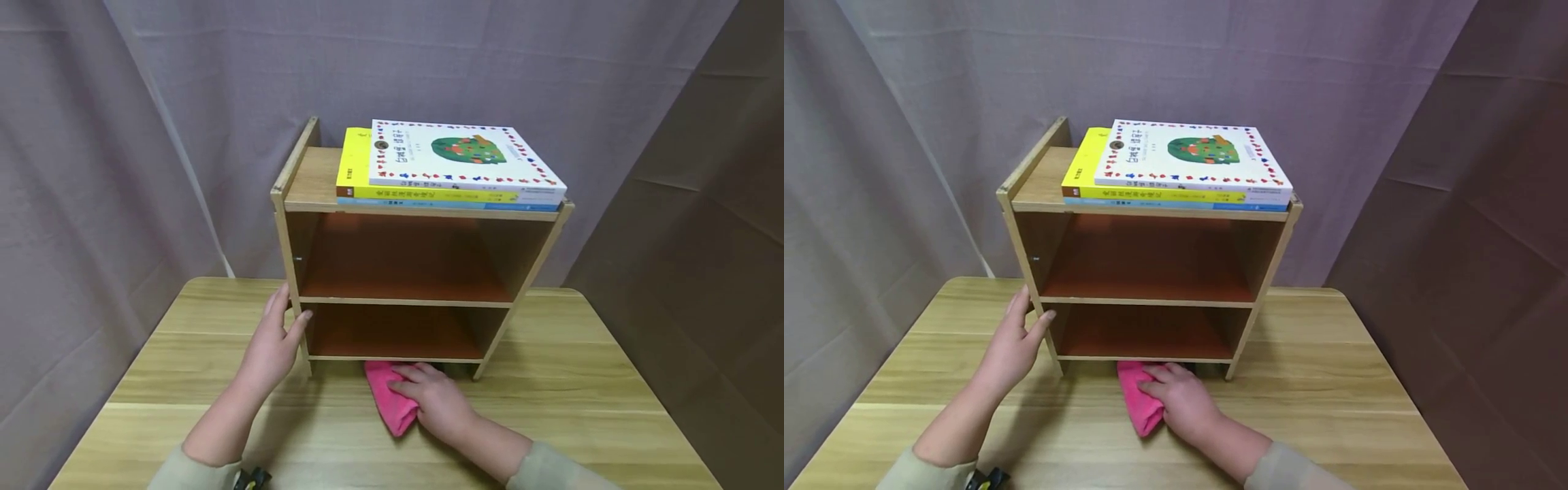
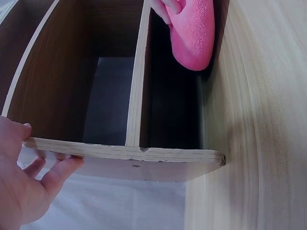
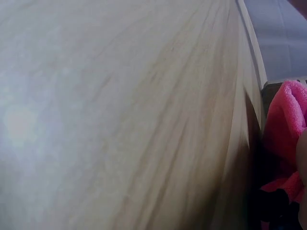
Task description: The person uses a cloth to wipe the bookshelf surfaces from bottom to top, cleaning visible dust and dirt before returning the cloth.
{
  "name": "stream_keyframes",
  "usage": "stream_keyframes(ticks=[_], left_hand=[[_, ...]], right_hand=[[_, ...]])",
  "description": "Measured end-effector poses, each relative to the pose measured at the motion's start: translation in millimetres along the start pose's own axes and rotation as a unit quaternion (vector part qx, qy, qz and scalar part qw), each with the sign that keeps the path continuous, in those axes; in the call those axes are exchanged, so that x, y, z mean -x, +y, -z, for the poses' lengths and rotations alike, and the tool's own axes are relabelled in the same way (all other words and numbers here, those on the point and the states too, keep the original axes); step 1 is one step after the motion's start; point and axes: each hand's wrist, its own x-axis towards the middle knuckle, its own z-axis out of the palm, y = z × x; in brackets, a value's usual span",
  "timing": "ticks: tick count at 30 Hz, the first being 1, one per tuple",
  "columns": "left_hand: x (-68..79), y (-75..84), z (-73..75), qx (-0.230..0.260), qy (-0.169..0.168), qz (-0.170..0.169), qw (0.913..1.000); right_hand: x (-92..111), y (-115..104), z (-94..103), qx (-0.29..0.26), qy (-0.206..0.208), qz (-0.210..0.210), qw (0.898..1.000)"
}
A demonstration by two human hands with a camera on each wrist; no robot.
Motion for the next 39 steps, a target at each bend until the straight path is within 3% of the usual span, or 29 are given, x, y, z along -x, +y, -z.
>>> stream_keyframes(ticks=[20, 31, 39], left_hand=[[0.3, 0.4, -0.9, -0.005, 0.007, -0.010, 0.9999], [0.9, 3.0, -1.2, -0.015, 0.003, 0.011, 0.9998], [0.8, 4.6, -0.5, -0.018, 0.013, -0.009, 0.9997]], right_hand=[[-14.8, -14.1, -11.4, -0.016, -0.002, -0.001, 1.000], [-24.6, -21.0, -17.6, -0.033, 0.011, 0.006, 0.999], [-28.9, -25.1, -18.9, -0.028, -0.002, -0.015, 0.999]])
